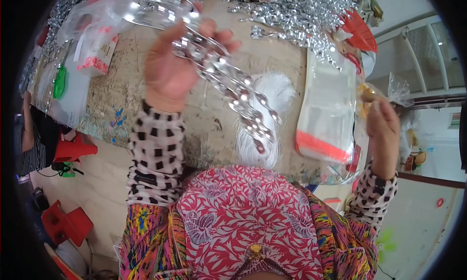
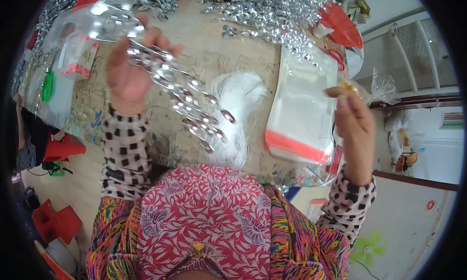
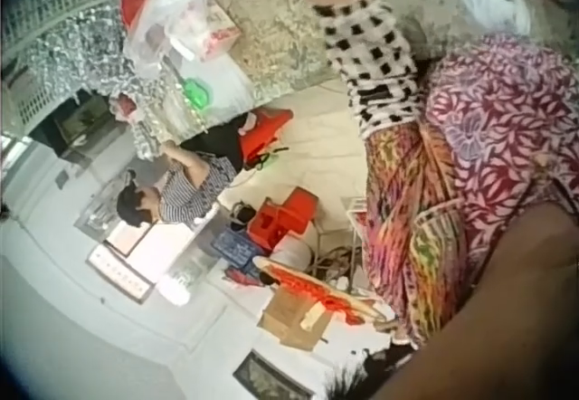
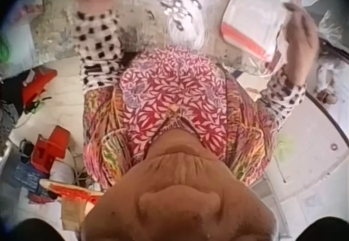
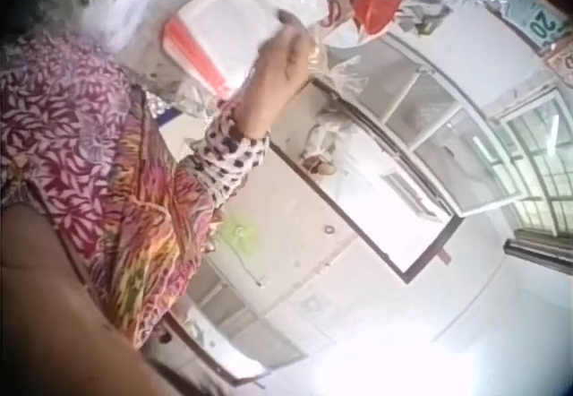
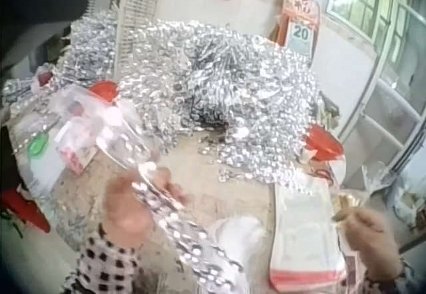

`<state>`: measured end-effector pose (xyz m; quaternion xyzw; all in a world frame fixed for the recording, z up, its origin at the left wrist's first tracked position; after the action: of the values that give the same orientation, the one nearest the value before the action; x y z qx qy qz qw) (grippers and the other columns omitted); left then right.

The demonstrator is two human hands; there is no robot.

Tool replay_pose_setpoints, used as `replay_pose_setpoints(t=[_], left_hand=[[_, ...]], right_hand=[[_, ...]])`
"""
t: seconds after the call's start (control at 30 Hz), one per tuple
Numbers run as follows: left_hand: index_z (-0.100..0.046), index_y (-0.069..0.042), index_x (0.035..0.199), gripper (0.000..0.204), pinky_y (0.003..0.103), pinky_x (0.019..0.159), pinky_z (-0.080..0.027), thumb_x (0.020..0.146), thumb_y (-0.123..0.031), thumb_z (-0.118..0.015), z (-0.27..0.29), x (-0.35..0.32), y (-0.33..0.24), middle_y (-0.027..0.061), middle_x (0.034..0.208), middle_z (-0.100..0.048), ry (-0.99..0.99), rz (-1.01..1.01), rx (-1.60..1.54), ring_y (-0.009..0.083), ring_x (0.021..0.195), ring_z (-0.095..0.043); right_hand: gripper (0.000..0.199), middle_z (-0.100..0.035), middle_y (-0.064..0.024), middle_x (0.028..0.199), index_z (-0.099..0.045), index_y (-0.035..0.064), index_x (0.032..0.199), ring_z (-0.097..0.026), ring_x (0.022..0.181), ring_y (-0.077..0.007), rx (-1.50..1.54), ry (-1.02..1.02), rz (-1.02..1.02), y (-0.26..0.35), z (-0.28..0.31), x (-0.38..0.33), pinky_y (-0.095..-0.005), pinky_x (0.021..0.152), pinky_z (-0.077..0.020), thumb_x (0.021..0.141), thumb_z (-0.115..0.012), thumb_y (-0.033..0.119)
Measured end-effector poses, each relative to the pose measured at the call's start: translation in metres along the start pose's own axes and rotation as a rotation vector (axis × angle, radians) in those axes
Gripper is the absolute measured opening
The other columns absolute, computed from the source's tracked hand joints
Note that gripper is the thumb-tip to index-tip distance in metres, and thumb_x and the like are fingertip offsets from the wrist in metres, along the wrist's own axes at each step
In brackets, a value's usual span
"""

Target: Packaging and sorting silver decorative chains into clear plastic bags at a workshop table.

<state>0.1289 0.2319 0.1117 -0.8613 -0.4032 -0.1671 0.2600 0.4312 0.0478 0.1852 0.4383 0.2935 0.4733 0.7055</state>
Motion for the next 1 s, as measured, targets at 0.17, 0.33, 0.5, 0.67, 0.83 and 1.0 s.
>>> replay_pose_setpoints(t=[0.17, 0.33, 0.5, 0.67, 0.83, 1.0], left_hand=[[-0.041, 0.0, 0.126, 0.04, 0.048, 0.102, -0.036, 0.091, -0.015, -0.05, -0.032, -0.045, -0.044, 0.0123, 0.091, -0.058, -0.329, 0.029, 0.671, 0.0274, 0.094, -0.058], [-0.058, 0.004, 0.103, 0.036, 0.034, 0.082, -0.046, 0.075, -0.017, -0.067, -0.019, -0.054, -0.034, 0.0112, 0.092, -0.064, -0.678, 0.631, 1.584, 0.0233, 0.091, -0.062], [-0.05, 0.004, 0.119, 0.056, 0.033, 0.081, -0.045, 0.07, -0.016, -0.067, 0.091, -0.113, -0.006, 0.0138, 0.106, -0.061, -0.77, 0.629, 1.498, 0.0228, 0.095, -0.058], [-0.041, 0.004, 0.123, 0.062, 0.033, 0.082, -0.045, 0.07, -0.015, -0.066, 0.095, -0.102, 0.021, 0.0188, 0.101, -0.059, -0.916, 0.809, 1.628, 0.0242, 0.093, -0.058], [-0.037, 0.002, 0.124, 0.065, 0.039, 0.091, -0.042, 0.071, -0.022, -0.067, 0.112, -0.105, 0.028, 0.0278, 0.117, -0.048, -0.814, 0.889, 1.89, 0.0355, 0.11, -0.049], [-0.024, -0.001, 0.139, 0.091, 0.047, 0.101, -0.032, 0.069, -0.037, -0.071, 0.112, -0.105, 0.023, 0.0306, 0.131, -0.033, -0.985, 0.889, 2.064, 0.0447, 0.121, -0.036]], right_hand=[[0.026, -0.032, 0.0123, 0.059, -0.061, 0.0042, 0.11, -0.022, 0.049, 0.0026, -0.092, -0.361, 0.19, -0.034, 0.072, -0.021, -0.0158, 0.044, -0.0153, 0.096, -0.05, 0.024], [0.024, -0.033, 0.0124, 0.059, -0.061, 0.0049, 0.109, -0.023, 0.049, 0.0025, -0.075, -0.315, 0.073, -0.064, 0.067, -0.025, -0.0161, 0.043, -0.015, 0.096, -0.049, 0.021], [0.023, -0.034, 0.0118, 0.059, -0.061, 0.0041, 0.104, -0.026, 0.05, 0.002, -0.051, -0.06, -0.031, -0.071, 0.022, -0.021, -0.0162, 0.044, -0.0176, 0.095, -0.05, 0.023], [0.024, -0.033, 0.0108, 0.059, -0.061, 0.0025, 0.103, -0.026, 0.051, 0.0007, 0.004, 0.084, -0.131, -0.08, -0.006, -0.026, -0.0176, 0.045, -0.0196, 0.095, -0.049, 0.023], [0.025, -0.033, 0.0096, 0.058, -0.061, 0.0017, 0.102, -0.027, 0.051, -0.0004, 0.072, 0.12, -0.192, -0.092, -0.013, -0.029, -0.0179, 0.045, -0.02, 0.095, -0.05, 0.024], [0.027, -0.035, 0.0091, 0.058, -0.061, 0.0011, 0.103, -0.028, 0.05, -0.0007, 0.164, 0.14, -0.232, -0.108, -0.021, -0.031, -0.0176, 0.045, -0.0209, 0.095, -0.051, 0.025]])
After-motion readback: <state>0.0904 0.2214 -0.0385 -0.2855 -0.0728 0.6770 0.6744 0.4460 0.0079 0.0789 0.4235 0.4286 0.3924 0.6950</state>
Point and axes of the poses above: each hand's wrist, its own x-axis towards the middle knuckle, its own z-axis out of the back of the hand, y = z × x, the point moved 4 cm from there along x, towards the middle knuckle
